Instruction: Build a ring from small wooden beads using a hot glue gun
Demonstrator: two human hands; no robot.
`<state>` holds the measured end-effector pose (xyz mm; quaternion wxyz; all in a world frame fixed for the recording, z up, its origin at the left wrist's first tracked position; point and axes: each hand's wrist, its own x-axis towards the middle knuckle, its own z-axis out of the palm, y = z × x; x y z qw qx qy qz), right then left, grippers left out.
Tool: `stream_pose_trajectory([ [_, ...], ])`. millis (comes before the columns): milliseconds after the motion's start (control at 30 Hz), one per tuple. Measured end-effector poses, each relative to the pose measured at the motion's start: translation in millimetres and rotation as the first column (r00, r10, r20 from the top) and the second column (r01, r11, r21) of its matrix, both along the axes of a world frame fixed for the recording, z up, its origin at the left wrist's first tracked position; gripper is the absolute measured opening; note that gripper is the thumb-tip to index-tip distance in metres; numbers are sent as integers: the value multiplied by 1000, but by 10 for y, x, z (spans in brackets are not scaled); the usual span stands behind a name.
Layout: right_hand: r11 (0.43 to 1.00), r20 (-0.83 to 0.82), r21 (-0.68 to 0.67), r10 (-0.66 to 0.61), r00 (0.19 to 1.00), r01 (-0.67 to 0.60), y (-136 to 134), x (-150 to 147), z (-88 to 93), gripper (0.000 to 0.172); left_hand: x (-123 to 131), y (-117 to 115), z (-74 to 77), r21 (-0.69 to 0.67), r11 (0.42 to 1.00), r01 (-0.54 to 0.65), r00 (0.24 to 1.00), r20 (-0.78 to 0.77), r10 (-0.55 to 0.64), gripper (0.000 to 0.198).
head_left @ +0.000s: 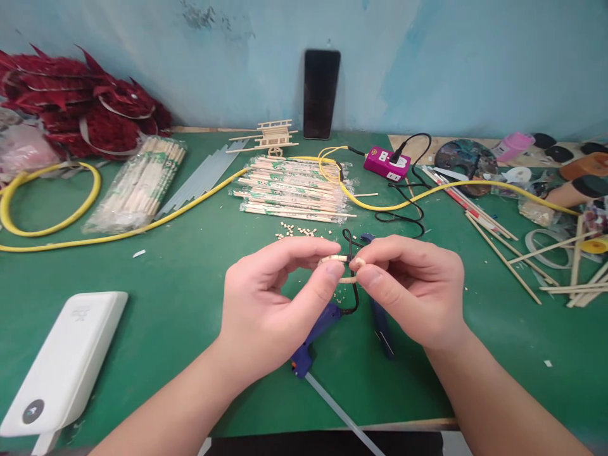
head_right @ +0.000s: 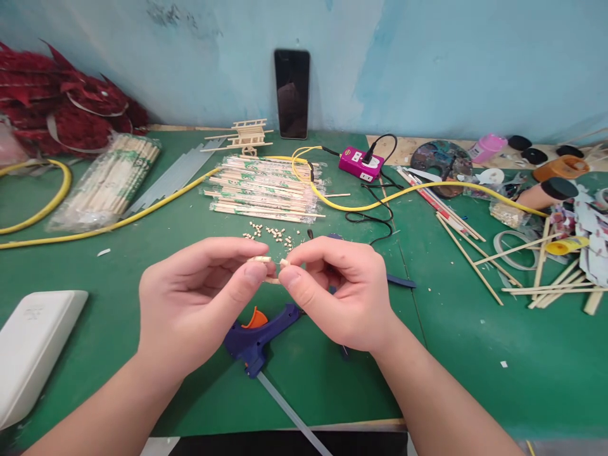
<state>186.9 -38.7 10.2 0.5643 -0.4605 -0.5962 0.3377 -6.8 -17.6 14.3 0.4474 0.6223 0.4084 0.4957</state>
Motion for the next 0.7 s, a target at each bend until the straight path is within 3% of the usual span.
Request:
stream_pose_trajectory([
  [700, 999, 72, 36, 14, 997, -16, 6, -1, -28, 7, 21, 17, 53, 34, 999, 38, 998, -58, -36, 13],
])
